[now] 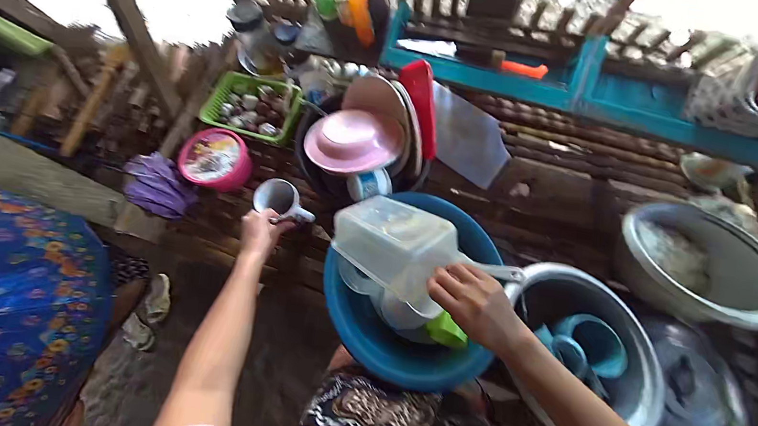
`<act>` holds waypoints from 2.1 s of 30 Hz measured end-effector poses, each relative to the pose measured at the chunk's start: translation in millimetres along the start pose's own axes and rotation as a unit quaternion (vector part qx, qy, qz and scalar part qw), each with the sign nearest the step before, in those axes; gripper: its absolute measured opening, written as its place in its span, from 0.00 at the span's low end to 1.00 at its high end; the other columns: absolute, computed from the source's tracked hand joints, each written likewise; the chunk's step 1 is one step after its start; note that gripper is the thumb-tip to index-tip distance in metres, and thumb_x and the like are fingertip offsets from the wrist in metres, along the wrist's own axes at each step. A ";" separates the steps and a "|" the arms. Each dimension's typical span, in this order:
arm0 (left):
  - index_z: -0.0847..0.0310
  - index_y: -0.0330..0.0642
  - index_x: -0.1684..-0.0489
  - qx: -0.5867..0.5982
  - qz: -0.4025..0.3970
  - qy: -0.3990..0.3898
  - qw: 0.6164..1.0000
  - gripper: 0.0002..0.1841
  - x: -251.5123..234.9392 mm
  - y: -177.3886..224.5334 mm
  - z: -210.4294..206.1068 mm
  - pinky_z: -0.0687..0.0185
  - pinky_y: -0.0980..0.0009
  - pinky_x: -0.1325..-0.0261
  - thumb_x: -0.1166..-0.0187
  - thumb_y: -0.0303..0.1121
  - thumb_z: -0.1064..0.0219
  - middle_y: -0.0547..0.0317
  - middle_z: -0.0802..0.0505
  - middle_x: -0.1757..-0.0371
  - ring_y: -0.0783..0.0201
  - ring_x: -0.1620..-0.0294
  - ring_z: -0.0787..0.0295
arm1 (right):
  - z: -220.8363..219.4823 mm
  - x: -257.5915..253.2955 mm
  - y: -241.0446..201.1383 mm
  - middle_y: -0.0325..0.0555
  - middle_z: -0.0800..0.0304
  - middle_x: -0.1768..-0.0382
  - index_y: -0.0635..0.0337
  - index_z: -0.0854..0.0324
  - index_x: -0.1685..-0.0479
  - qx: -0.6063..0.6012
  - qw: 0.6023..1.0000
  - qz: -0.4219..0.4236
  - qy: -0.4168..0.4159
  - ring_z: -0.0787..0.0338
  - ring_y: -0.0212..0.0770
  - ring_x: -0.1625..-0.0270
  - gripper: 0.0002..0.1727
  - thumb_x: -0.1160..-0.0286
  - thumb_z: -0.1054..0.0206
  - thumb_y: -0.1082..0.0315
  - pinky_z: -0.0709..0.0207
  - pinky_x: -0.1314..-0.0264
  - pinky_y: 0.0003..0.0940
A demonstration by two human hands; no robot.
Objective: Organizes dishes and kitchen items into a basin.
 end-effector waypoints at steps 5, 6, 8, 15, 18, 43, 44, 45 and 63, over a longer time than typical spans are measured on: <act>0.10 0.37 0.46 0.004 0.010 -0.018 1.000 0.26 7.4 -0.7 29.6 0.24 0.40 0.25 0.29 0.52 0.22 0.36 0.07 0.44 0.39 0.34 0.12 | 9.5 -17.4 24.5 0.46 0.08 0.63 0.55 0.15 0.62 0.015 0.997 -0.057 0.055 0.07 0.48 0.60 0.11 0.15 0.41 0.64 0.13 0.61 0.42; 0.09 0.36 0.48 0.006 0.004 -0.020 1.000 0.25 15.8 2.7 41.6 0.23 0.41 0.26 0.28 0.51 0.22 0.37 0.06 0.46 0.40 0.36 0.11 | 12.3 -21.6 32.2 0.46 0.08 0.63 0.56 0.14 0.62 0.015 0.995 -0.075 0.068 0.07 0.48 0.60 0.13 0.15 0.41 0.61 0.13 0.62 0.42; 0.09 0.36 0.52 0.009 -0.025 -0.009 1.000 0.23 39.0 13.0 69.9 0.22 0.44 0.29 0.28 0.50 0.22 0.39 0.05 0.50 0.43 0.40 0.09 | 16.8 -29.2 50.0 0.48 0.07 0.61 0.57 0.13 0.59 0.003 0.991 -0.108 0.075 0.06 0.51 0.58 0.14 0.18 0.39 0.57 0.12 0.62 0.45; 0.07 0.40 0.62 0.110 -0.162 -0.101 0.975 0.18 154.7 83.1 122.8 0.14 0.51 0.42 0.37 0.46 0.16 0.51 0.06 0.60 0.57 0.54 0.09 | 31.5 -50.8 92.4 0.53 0.07 0.58 0.62 0.11 0.55 -0.080 0.982 -0.168 0.039 0.07 0.58 0.53 0.12 0.31 0.23 0.64 0.13 0.53 0.57; 0.08 0.40 0.62 0.100 -0.193 -0.201 0.955 0.19 190.2 116.6 95.9 0.14 0.52 0.45 0.36 0.48 0.16 0.51 0.05 0.62 0.57 0.56 0.08 | 33.7 -56.3 102.2 0.55 0.08 0.57 0.62 0.12 0.54 -0.084 0.979 -0.182 0.026 0.08 0.59 0.51 0.12 0.30 0.23 0.65 0.14 0.51 0.59; 0.12 0.47 0.40 -0.338 -0.149 -0.346 0.863 0.25 211.3 212.8 -2.1 0.19 0.35 0.39 0.28 0.54 0.25 0.42 0.08 0.40 0.38 0.36 0.13 | 7.1 -25.5 34.2 0.57 0.09 0.56 0.65 0.13 0.62 -0.120 0.969 -0.184 -0.109 0.10 0.59 0.45 0.10 0.34 0.21 0.68 0.17 0.45 0.57; 0.12 0.49 0.37 -0.342 -0.156 -0.345 0.860 0.26 210.8 214.0 -0.8 0.19 0.34 0.39 0.29 0.54 0.23 0.41 0.08 0.40 0.37 0.36 0.13 | 5.1 -23.3 29.5 0.57 0.09 0.55 0.65 0.13 0.60 -0.119 0.969 -0.184 -0.113 0.10 0.59 0.44 0.09 0.32 0.22 0.69 0.17 0.43 0.57; 0.13 0.53 0.35 -0.345 -0.163 -0.345 0.858 0.27 210.3 215.1 0.3 0.20 0.33 0.39 0.30 0.54 0.22 0.42 0.08 0.39 0.36 0.36 0.13 | 4.6 -18.7 25.8 0.57 0.09 0.54 0.64 0.13 0.59 -0.122 0.967 -0.188 -0.117 0.10 0.59 0.44 0.09 0.31 0.24 0.69 0.17 0.43 0.57; 0.11 0.46 0.40 -0.075 -0.432 -0.095 0.894 0.21 169.4 264.4 68.2 0.17 0.34 0.49 0.23 0.50 0.27 0.49 0.07 0.47 0.41 0.47 0.10 | 47.7 288.4 92.5 0.44 0.11 0.29 0.49 0.08 0.39 0.026 0.735 -0.605 -0.306 0.12 0.60 0.34 0.25 0.30 0.37 0.82 0.24 0.36 0.67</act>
Point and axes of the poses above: each hand's wrist, its own x-axis away from the middle knuckle, its own z-axis out of the back of the hand, y = z × x, the point moved 8 cm from there along -x, towards the middle knuckle
